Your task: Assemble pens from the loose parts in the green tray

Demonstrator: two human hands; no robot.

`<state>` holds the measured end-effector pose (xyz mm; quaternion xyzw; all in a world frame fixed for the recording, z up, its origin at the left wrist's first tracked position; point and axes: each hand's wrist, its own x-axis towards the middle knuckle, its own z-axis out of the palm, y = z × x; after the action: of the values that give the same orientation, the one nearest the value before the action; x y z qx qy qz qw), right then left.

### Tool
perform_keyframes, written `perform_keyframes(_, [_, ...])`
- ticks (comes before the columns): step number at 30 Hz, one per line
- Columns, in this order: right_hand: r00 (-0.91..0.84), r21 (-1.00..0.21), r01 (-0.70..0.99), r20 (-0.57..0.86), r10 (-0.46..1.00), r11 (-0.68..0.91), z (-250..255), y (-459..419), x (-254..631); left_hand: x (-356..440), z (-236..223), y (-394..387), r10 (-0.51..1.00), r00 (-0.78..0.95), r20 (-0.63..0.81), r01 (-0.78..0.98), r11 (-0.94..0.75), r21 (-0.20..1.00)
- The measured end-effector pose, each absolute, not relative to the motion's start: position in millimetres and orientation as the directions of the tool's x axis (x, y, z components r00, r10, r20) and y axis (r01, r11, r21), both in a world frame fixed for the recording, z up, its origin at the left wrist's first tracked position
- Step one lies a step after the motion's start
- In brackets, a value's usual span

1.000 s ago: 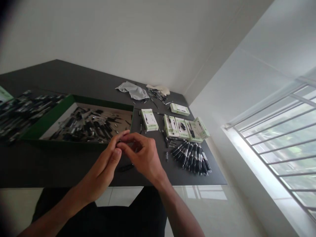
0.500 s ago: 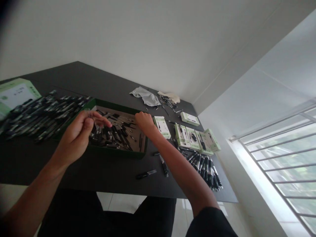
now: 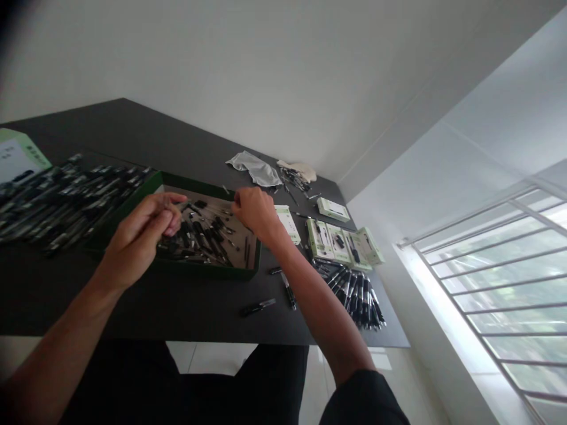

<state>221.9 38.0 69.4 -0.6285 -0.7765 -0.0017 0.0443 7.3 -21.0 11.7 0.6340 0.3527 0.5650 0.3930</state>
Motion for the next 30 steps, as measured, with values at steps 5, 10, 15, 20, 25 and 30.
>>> perform_keyframes(5, [-0.149,-0.811,0.384,0.418,0.896,0.442,101,-20,240,36,18,-42,0.875,0.264,0.405,0.111,-0.444,0.889])
perform_keyframes(10, [-0.142,-0.868,0.140,0.458,0.877,0.476,101,-63,254,65,23,-61,0.843,0.404,0.355,0.159,-0.447,0.880])
perform_keyframes(15, [-0.103,-0.840,0.251,0.471,0.876,0.481,93,-78,279,90,24,-69,0.829,0.434,0.354,0.160,-0.457,0.875])
perform_keyframes(20, [-0.025,-0.814,0.321,0.504,0.864,0.484,92,-94,307,111,24,-77,0.822,0.444,0.357,0.152,-0.461,0.874])
perform_keyframes(25, [-0.082,-0.763,0.431,0.498,0.863,0.481,90,-105,325,132,27,-84,0.803,0.472,0.364,0.136,-0.474,0.870])
perform_keyframes(30, [-0.079,-0.707,0.562,0.470,0.879,0.429,77,-118,338,152,30,-91,0.821,0.442,0.361,0.109,-0.448,0.887])
